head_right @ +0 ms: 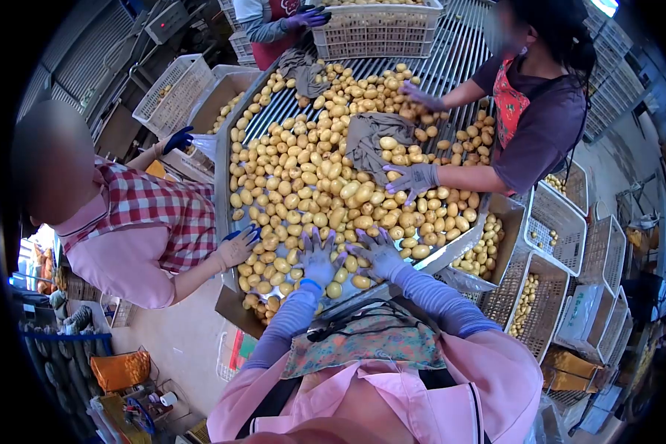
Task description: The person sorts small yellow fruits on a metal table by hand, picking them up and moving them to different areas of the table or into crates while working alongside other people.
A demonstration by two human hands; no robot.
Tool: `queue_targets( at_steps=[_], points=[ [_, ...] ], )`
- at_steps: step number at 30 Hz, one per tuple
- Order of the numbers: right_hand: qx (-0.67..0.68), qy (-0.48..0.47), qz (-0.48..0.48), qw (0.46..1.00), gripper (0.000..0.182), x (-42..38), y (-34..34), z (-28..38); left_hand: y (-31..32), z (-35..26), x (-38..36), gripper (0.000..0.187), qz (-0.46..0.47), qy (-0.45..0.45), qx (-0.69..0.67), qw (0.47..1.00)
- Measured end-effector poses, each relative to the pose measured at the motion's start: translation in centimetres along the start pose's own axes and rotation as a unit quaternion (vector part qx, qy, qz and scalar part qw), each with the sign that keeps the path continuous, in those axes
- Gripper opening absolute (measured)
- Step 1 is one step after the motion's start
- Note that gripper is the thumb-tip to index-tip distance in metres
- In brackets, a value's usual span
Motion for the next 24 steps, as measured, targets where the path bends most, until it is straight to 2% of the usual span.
queue_targets(
  at_steps=[4, 7, 9, 12, 13, 22, 24],
  points=[
    [-0.010, 0.014, -0.014, 1.000, 0.080, 0.4, -0.2, -0.1, -0.6, -0.4, 0.2, 0.074, -0.021, -0.019, 0.003, 1.000],
    [-0.012, -0.003, -0.031, 0.999, 0.078, -0.2, -0.5, 0.8, 0.3, -0.3, -2.9, 0.077, -0.043, 0.021, 0.029, 0.998],
    [0.036, 0.043, -0.038, 0.998, 0.077, -0.4, -1.3, 1.4, -0.4, -0.9, -5.2, 0.079, -0.106, 0.071, 0.007, 0.992],
    [0.021, 0.053, -0.007, 0.998, 0.075, -1.7, -0.7, 2.8, -0.5, -0.7, -7.3, 0.079, -0.062, 0.038, -0.012, 0.997],
    [0.030, 0.050, -0.028, 0.998, 0.072, -1.7, -0.4, 2.9, -0.6, -0.7, -7.3, 0.079, -0.061, 0.034, -0.029, 0.997],
    [0.042, 0.078, -0.018, 0.996, 0.064, -1.7, 0.5, 2.4, 0.0, -0.3, -6.5, 0.073, -0.055, 0.012, -0.026, 0.998],
    [0.010, 0.077, -0.036, 0.996, 0.062, -1.7, 0.3, 2.4, 0.2, -0.3, -6.7, 0.072, -0.068, 0.023, -0.008, 0.997]
  ],
)
Point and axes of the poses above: each hand's wrist, its own x-axis towards the middle knuckle, its own y-axis out of the palm, z = x × y, the point moved 8 cm from there along x, towards the middle knuckle, and after that the axes turned 13 degrees about -z, right-handed, at the moved point
